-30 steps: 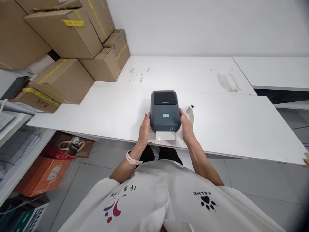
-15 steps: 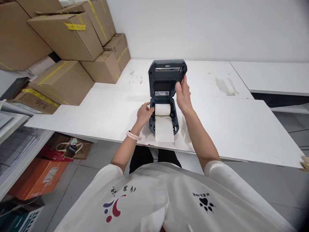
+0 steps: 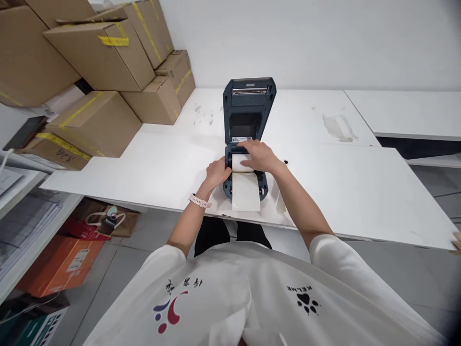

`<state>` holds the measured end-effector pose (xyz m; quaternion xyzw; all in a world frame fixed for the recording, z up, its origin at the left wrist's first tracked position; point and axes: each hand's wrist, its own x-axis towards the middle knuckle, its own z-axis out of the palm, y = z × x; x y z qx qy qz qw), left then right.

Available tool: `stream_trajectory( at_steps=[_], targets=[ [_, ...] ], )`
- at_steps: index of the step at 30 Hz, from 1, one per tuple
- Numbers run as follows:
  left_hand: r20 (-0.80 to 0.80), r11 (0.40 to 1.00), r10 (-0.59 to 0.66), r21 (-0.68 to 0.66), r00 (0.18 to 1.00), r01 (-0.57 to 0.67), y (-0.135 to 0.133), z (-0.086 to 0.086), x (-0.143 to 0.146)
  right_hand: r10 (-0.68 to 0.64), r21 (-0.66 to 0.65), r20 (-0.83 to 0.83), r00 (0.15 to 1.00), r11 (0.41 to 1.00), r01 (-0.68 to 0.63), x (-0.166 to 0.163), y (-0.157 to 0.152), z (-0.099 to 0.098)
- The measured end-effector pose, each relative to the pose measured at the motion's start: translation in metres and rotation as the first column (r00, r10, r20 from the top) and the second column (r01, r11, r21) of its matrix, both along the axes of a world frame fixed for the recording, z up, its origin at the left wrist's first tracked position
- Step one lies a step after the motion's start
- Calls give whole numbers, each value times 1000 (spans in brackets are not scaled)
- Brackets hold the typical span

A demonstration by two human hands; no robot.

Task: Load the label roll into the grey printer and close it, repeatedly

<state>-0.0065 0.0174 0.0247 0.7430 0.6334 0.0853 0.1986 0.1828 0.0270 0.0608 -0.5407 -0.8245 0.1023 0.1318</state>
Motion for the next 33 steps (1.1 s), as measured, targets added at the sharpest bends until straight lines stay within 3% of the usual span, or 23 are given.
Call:
stream_trajectory(
  at_steps=[3,6,9,12,14,16,20,24,29,33],
  targets=[
    [6,1000,11,-5,1000,-11,0,-1,1,72,-199,219,973,980,-28,-15,15,-10],
    [43,1000,25,-6,999,-24,-1,-3,-1,122,-254,207,971,965,-68,-15,24,-12],
    [102,1000,24,-19,995,-23,-2,-3,-2,193,-284,-56,980,938,-201,7,19,1],
    [158,999,27,-26,987,-23,-3,-4,-3,234,-234,-363,902,914,-331,43,7,22],
    [183,999,34,-27,982,-30,-4,-4,-3,193,-163,-523,830,933,-320,69,1,31],
    [207,999,38,-27,978,-33,-4,-6,-4,98,-117,-655,750,967,-228,92,2,31],
    [240,999,42,-28,970,-36,-5,-7,-4,-146,-199,-773,618,980,-18,127,25,1],
    [230,998,54,-36,972,-47,-5,-6,-3,-295,-297,-809,509,952,78,138,53,-45],
    [251,998,65,-44,966,-55,-7,-4,-3,-415,-416,-731,542,900,127,133,63,-81],
    [254,998,65,-38,965,-57,-7,-5,-4,-391,-400,-773,500,912,93,150,40,-91]
  ],
)
